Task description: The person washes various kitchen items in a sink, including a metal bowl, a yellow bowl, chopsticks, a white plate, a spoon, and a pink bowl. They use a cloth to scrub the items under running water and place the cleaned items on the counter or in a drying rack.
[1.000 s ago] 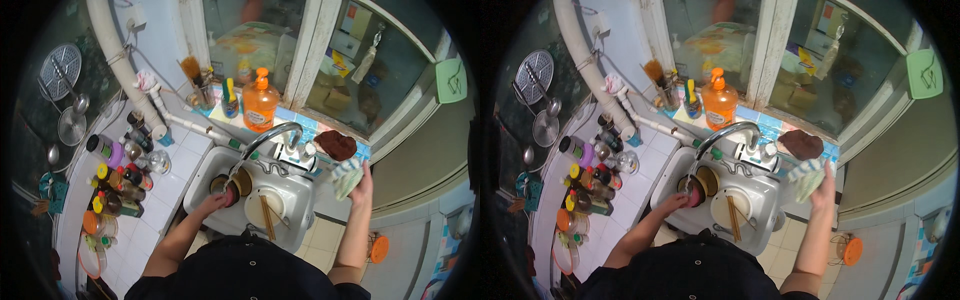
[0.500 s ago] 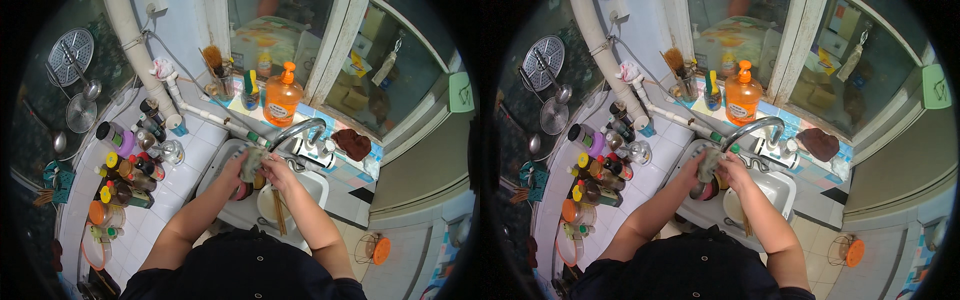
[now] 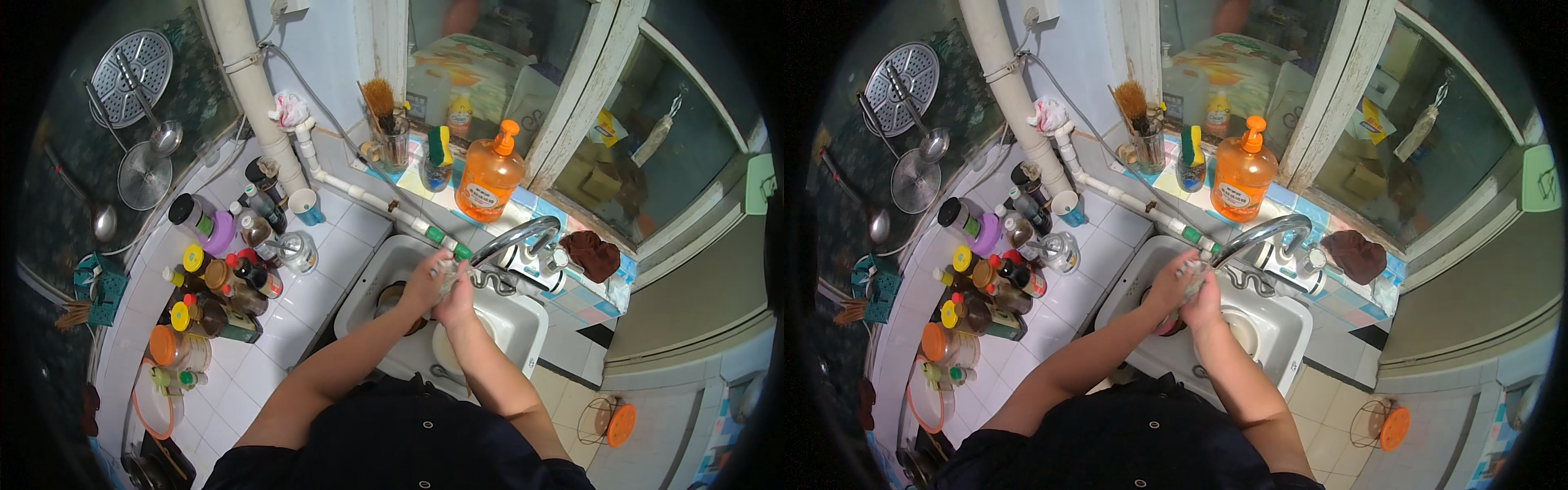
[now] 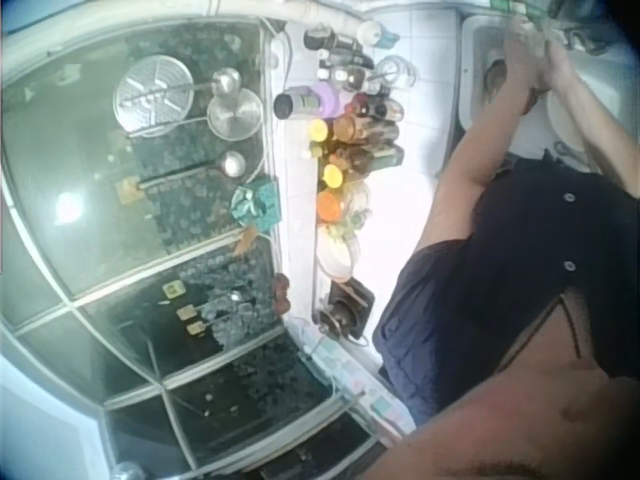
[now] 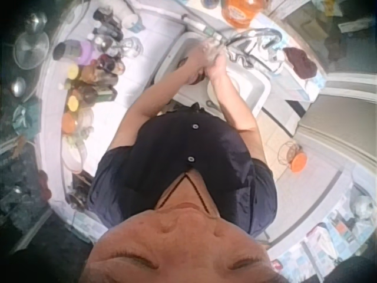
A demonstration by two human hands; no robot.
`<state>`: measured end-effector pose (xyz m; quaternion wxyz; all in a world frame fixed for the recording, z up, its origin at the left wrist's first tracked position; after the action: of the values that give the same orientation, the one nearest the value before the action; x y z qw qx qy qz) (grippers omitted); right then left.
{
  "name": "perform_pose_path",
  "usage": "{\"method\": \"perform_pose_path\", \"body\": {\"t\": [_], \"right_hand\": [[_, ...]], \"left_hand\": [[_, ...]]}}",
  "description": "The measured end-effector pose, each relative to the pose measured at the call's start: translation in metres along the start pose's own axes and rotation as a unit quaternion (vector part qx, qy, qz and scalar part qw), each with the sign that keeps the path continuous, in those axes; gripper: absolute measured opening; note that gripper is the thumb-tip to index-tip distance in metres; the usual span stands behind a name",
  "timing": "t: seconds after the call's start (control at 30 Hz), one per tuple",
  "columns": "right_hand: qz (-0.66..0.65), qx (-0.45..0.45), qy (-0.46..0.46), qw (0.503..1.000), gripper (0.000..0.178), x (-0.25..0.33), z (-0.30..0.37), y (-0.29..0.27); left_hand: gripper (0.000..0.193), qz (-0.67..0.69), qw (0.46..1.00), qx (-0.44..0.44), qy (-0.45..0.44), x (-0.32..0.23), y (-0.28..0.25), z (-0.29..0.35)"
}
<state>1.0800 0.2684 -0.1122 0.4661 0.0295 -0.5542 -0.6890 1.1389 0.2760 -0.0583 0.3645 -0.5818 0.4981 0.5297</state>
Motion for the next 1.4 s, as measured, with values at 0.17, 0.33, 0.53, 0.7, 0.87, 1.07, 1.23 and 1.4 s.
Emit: {"method": "perform_pose_path", "body": {"t": [0.17, 0.33, 0.53, 0.7, 0.87, 1.07, 1.23, 1.4], "right_hand": [[-0.025, 0.019, -0.001, 1.0, 0.041, 0.008, 0.004, 0.004], [0.074, 0.002, 0.015, 0.997, 0.042, 0.002, 0.022, 0.044], [0.03, -0.005, 0.039, 0.999, 0.053, 0.001, 0.012, 0.015], [0.18, -0.096, 0.102, 0.974, 0.05, -0.005, 0.029, 0.006], [0.5, -0.035, 0.128, 0.856, 0.057, 0.025, 0.058, -0.003], [0.452, -0.001, 0.128, 0.883, 0.061, 0.054, 0.088, 0.022], [0.484, 0.186, 0.125, 0.846, 0.042, 0.066, 0.122, 0.096], [0.393, 0.165, -0.008, 0.904, 0.066, 0.097, 0.114, 0.152]], "left_hand": [[0.049, -0.196, 0.971, -0.078, 0.111, -0.017, 0.006, 0.012], [0.037, 0.212, 0.948, -0.14, -0.193, 0.004, -0.014, 0.0], [0.04, -0.051, 0.998, -0.027, -0.033, -0.004, 0.009, -0.007], [0.039, -0.156, 0.978, -0.036, -0.135, 0.018, -0.007, -0.008], [0.042, 0.047, 0.967, -0.095, -0.231, 0.032, -0.033, -0.009], [0.032, 0.18, 0.961, 0.003, -0.211, -0.021, -0.026, -0.046], [0.028, 0.127, 0.977, -0.01, -0.171, -0.076, -0.041, -0.079], [0.028, 0.161, 0.981, 0.002, -0.111, -0.131, -0.051, -0.094]]}}
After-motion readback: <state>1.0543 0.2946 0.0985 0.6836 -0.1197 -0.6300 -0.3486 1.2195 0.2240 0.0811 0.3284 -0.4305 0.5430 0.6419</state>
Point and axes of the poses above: each hand's wrist, its own z-axis away from the middle knuckle, its own y-axis out of the palm, x = y × z, the point moved 9 cm from there along -z, towards the middle knuckle, and after that the axes turned 12 degrees about z, right-handed, at the moved point
